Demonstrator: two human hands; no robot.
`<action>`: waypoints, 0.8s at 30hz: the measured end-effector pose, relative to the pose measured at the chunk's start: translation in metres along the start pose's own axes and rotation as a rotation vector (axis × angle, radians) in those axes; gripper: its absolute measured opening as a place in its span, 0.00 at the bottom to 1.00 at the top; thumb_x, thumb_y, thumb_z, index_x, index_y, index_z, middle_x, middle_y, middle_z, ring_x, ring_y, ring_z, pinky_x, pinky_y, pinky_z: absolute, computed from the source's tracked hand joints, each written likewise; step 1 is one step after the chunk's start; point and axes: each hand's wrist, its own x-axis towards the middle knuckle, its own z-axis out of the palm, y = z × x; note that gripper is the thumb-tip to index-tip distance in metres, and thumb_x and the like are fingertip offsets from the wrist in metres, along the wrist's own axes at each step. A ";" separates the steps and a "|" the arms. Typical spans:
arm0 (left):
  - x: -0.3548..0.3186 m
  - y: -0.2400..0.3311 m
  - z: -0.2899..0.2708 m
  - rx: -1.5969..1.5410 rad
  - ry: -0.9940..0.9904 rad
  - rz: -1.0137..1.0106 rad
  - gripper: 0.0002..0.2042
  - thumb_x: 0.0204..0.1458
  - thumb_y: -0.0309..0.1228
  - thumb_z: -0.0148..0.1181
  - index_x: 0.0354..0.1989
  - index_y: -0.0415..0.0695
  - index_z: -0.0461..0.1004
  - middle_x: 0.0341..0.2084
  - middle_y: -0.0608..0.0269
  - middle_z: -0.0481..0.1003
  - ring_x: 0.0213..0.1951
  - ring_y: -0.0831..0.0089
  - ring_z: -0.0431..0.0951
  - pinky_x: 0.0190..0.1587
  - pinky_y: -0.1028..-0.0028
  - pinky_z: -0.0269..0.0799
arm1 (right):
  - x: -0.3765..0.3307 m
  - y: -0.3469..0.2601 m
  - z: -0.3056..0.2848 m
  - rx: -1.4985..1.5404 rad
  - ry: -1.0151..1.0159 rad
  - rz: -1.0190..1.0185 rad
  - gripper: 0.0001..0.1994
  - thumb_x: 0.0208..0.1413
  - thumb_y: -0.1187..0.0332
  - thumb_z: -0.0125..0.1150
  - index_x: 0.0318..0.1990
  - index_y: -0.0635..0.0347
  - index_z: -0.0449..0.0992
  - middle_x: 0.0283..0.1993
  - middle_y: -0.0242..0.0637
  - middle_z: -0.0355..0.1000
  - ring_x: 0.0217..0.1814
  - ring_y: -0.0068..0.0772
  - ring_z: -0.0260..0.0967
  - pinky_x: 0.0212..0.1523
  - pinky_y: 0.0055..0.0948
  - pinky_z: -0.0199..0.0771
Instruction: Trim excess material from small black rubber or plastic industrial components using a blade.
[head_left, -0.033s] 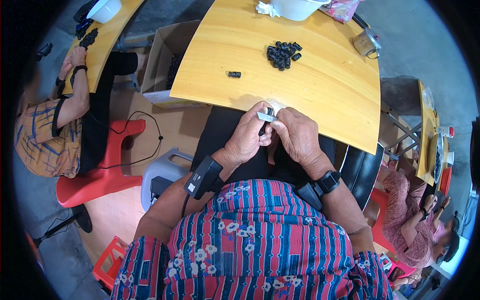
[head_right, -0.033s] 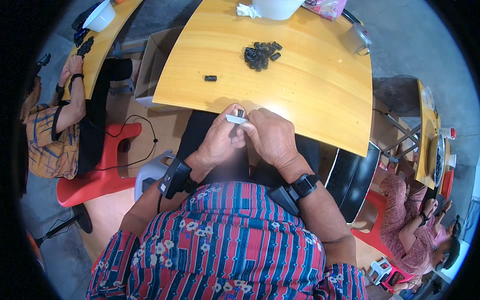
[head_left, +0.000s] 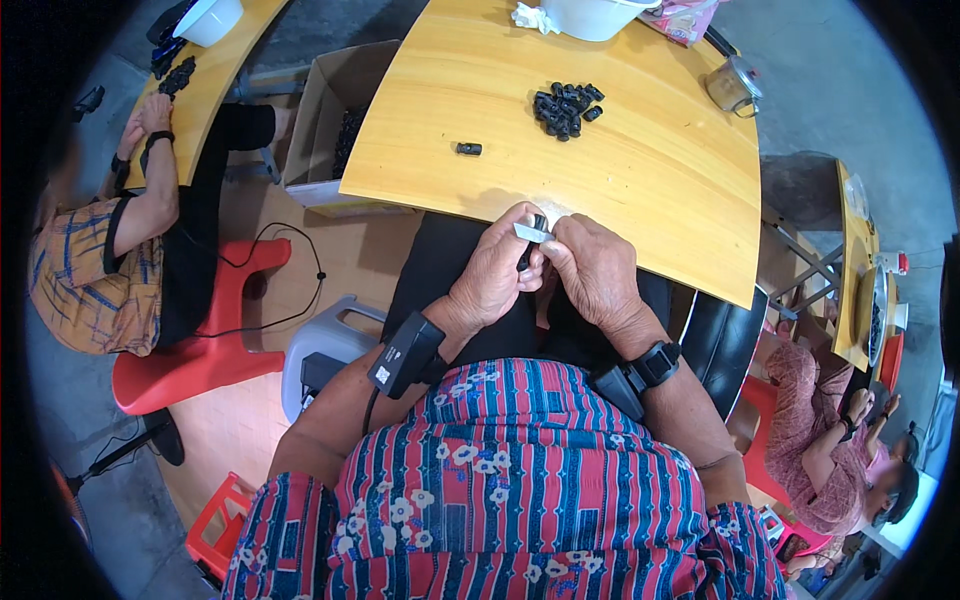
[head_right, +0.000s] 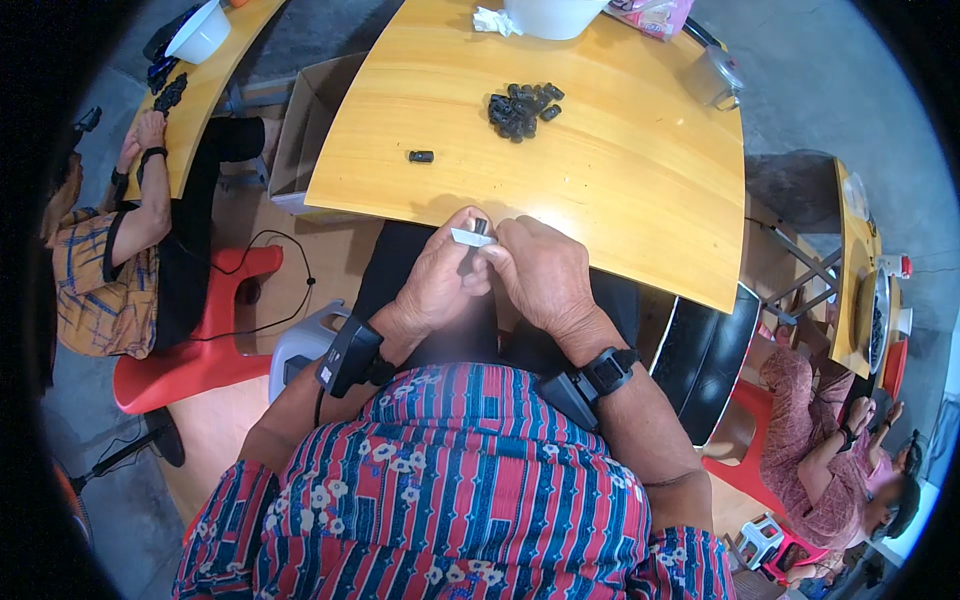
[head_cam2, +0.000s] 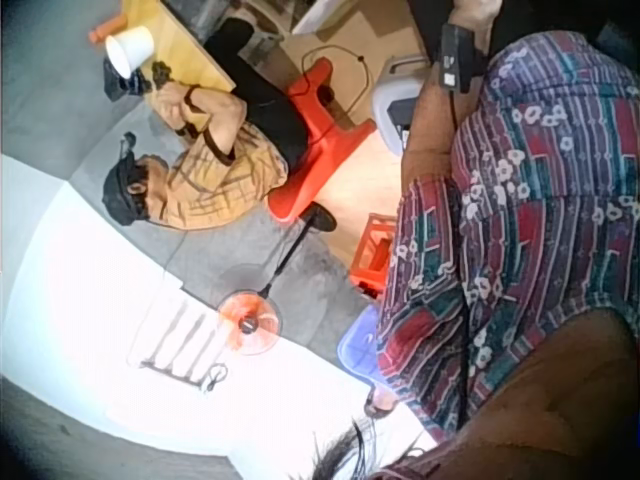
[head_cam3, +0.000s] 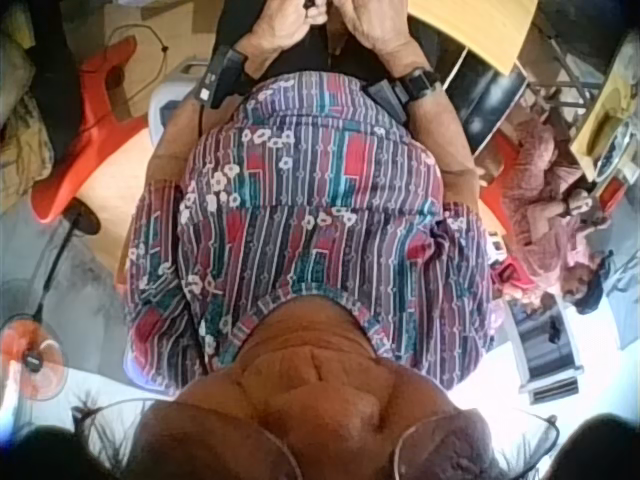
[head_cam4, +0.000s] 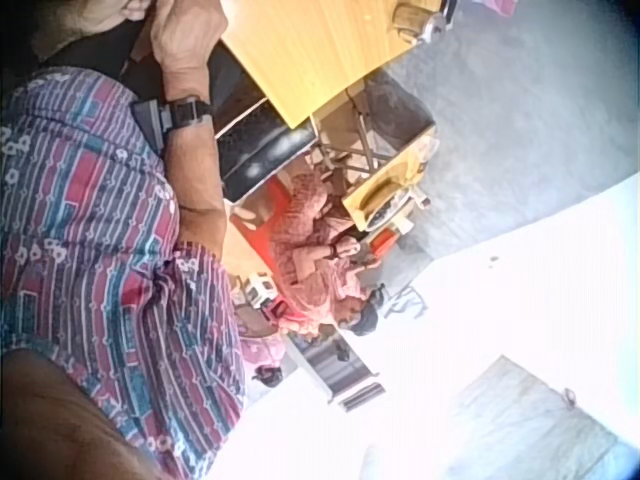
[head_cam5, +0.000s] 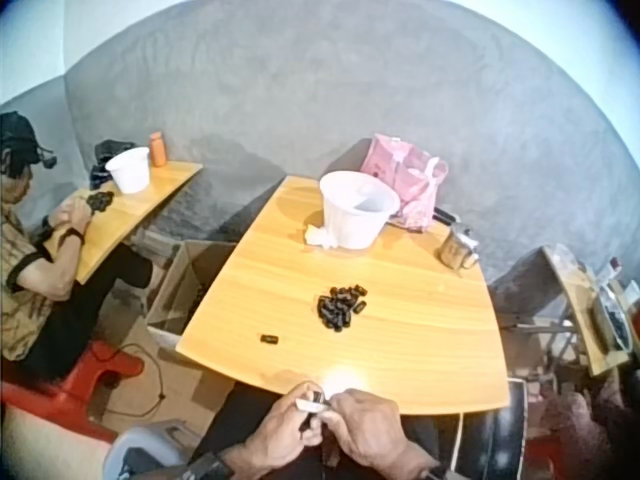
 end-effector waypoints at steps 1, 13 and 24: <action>0.000 0.000 0.000 0.001 -0.001 0.000 0.08 0.63 0.41 0.45 0.39 0.51 0.65 0.25 0.74 0.63 0.22 0.87 0.59 0.22 0.86 0.53 | 0.000 0.000 0.000 -0.001 0.000 0.001 0.14 0.57 0.56 0.53 0.32 0.58 0.70 0.30 0.41 0.69 0.34 0.48 0.70 0.35 0.41 0.71; -0.001 0.000 -0.001 0.006 -0.007 -0.025 0.09 0.63 0.41 0.45 0.38 0.51 0.65 0.25 0.75 0.63 0.23 0.87 0.58 0.22 0.86 0.52 | 0.001 -0.001 -0.001 -0.001 -0.022 -0.014 0.14 0.58 0.56 0.52 0.32 0.58 0.70 0.29 0.41 0.70 0.35 0.47 0.71 0.35 0.41 0.71; 0.002 -0.002 -0.003 0.006 -0.025 -0.022 0.10 0.64 0.42 0.44 0.38 0.51 0.64 0.26 0.75 0.63 0.23 0.88 0.59 0.23 0.87 0.52 | 0.004 -0.004 0.000 -0.035 -0.050 0.029 0.14 0.58 0.57 0.52 0.31 0.58 0.70 0.30 0.41 0.70 0.35 0.47 0.71 0.36 0.41 0.70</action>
